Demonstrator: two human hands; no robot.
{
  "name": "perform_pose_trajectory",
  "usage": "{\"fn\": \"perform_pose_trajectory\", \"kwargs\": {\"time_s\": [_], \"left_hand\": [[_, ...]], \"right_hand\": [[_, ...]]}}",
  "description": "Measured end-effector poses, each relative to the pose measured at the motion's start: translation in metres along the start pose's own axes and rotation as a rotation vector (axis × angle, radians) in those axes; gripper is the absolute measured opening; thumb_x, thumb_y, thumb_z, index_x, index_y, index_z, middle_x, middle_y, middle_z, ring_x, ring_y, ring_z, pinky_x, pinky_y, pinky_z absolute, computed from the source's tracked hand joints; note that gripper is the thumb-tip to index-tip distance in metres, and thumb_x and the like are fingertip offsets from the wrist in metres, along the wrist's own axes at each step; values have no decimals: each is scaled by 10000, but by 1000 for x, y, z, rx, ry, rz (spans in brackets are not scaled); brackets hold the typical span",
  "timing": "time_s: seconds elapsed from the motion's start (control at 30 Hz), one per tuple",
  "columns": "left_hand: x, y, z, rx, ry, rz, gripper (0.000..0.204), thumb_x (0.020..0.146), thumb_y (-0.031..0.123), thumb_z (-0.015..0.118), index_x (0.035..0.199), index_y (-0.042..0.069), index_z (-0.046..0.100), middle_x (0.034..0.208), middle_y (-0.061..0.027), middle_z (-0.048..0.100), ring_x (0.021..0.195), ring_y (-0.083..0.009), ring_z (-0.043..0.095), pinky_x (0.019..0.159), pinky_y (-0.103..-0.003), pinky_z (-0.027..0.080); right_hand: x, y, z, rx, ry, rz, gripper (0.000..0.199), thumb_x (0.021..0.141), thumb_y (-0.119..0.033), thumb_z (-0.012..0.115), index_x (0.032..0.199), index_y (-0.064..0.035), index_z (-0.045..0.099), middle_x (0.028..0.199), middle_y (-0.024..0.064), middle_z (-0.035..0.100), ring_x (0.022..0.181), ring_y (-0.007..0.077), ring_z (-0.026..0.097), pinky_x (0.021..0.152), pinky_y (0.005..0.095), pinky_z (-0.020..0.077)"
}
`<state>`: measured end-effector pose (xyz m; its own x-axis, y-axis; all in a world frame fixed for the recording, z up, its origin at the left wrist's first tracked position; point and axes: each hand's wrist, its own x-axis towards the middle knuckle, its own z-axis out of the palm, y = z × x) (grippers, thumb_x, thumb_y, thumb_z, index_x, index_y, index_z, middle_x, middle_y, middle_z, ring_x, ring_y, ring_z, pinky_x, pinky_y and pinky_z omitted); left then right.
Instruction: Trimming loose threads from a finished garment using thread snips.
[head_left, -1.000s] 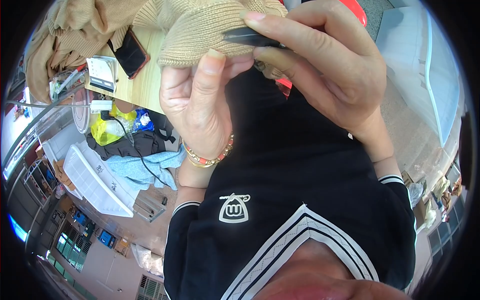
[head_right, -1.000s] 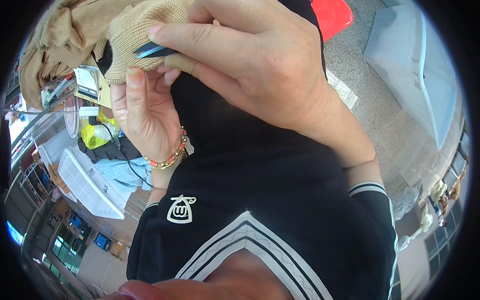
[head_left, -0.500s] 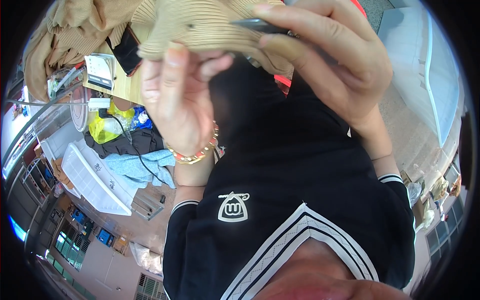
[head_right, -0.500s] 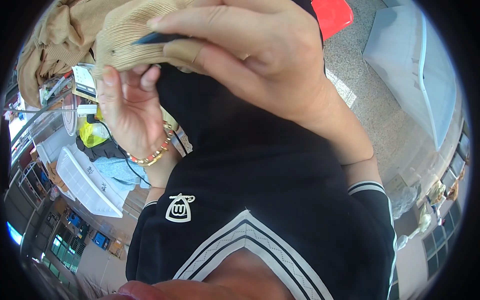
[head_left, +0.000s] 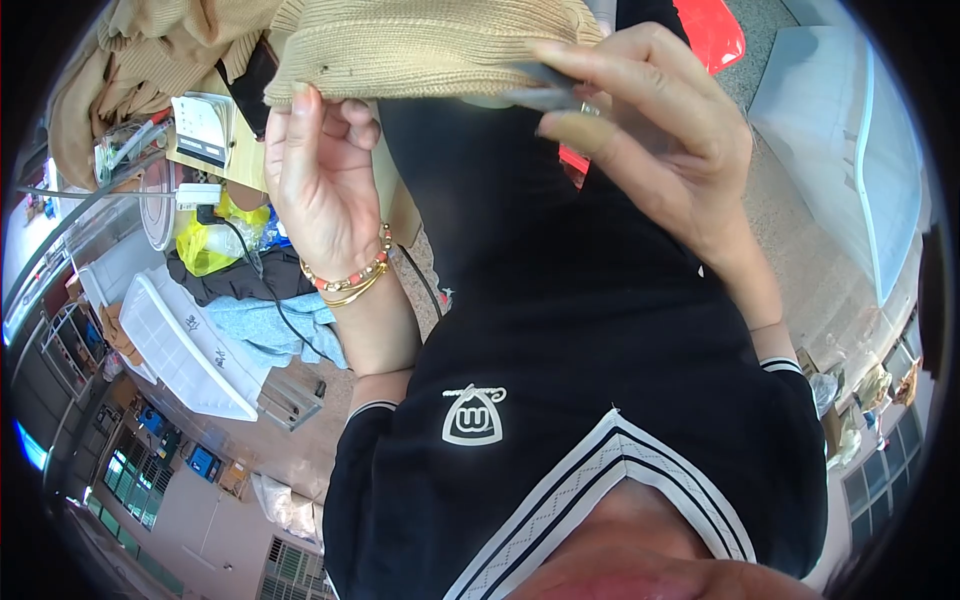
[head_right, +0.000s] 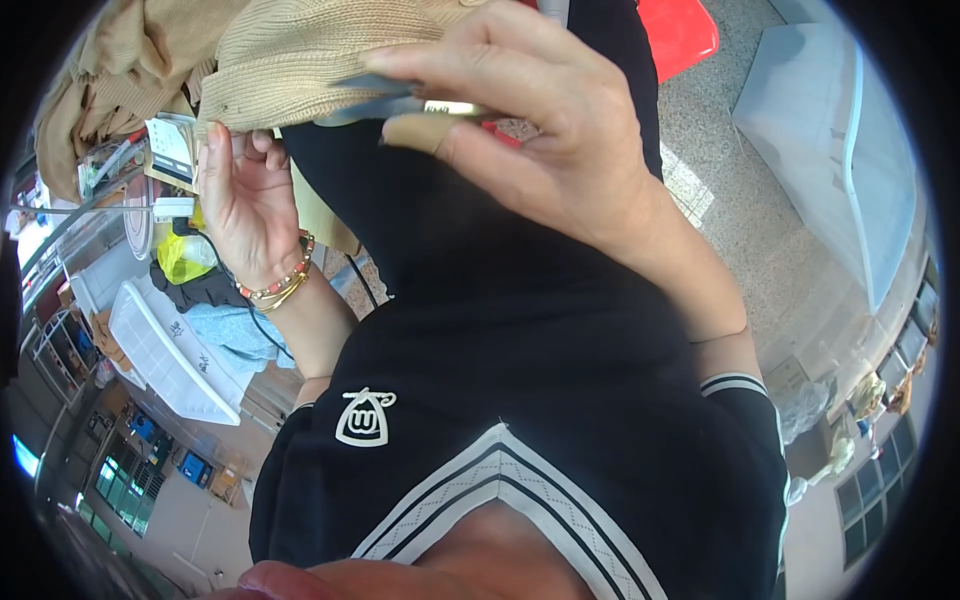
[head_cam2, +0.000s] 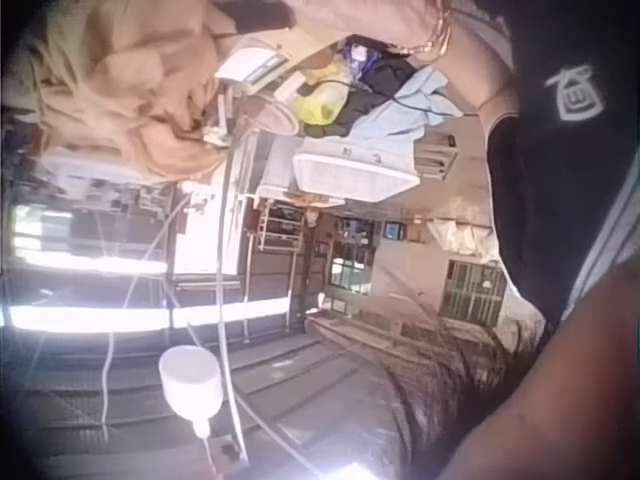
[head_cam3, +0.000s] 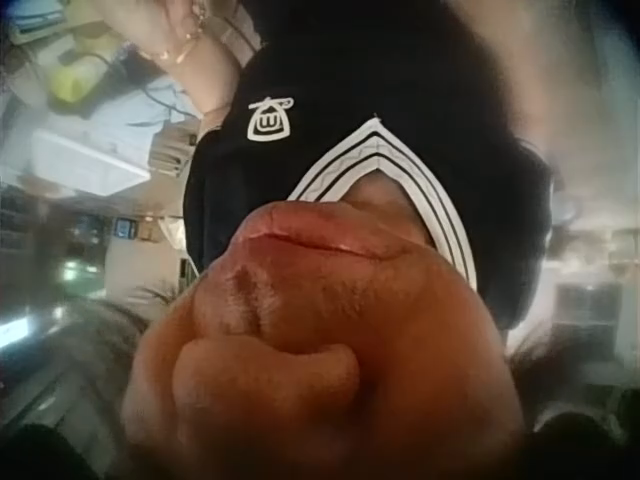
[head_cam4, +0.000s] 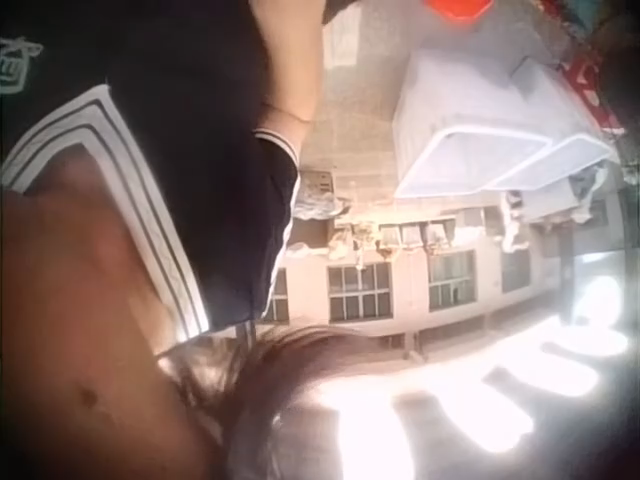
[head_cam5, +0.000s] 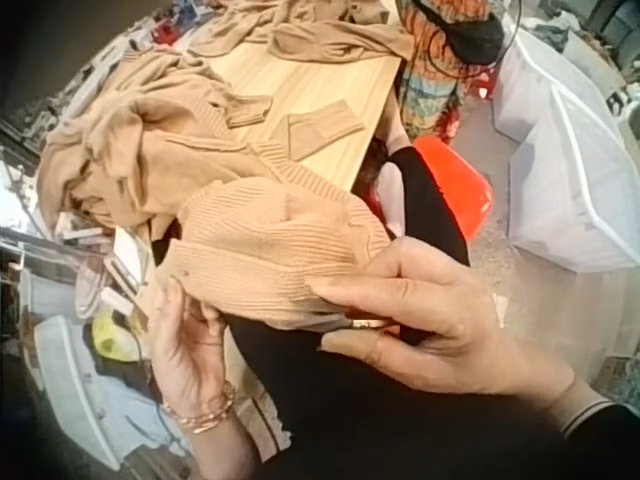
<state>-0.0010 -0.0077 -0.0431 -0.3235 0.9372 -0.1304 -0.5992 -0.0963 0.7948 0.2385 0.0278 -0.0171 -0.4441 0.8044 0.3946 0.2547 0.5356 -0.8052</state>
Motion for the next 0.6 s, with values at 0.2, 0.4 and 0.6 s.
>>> {"fn": "perform_pose_trajectory", "kwargs": {"time_s": [0.2, 0.4, 0.6], "left_hand": [[-28, 10, 6, 284, -90, -90, 266, 983, 217, 543, 925, -38, 595, 861, -191, 683, 602, -199, 653, 499, -239, 483], [-38, 17, 18, 585, -188, -113, 291, 973, 203, 560, 949, -76, 641, 774, -170, 690, 590, -185, 659, 524, -237, 494], [-38, 15, 32, 658, -149, -74, 184, 907, 130, 652, 884, -53, 657, 738, -156, 688, 559, -158, 646, 516, -227, 491]], "right_hand": [[-12, 4, 10, 82, -100, -76, 471, 701, -21, 798, 1157, -22, 676, 848, 48, 576, 701, 122, 535, 583, 230, 428], [-16, 8, 11, 118, -125, -134, 488, 684, -25, 805, 1155, -14, 675, 854, 49, 579, 695, 124, 530, 578, 233, 426], [-18, 5, -2, 38, -52, -77, 481, 682, 20, 792, 1147, 4, 672, 884, 69, 593, 741, 128, 559, 622, 229, 445]]}}
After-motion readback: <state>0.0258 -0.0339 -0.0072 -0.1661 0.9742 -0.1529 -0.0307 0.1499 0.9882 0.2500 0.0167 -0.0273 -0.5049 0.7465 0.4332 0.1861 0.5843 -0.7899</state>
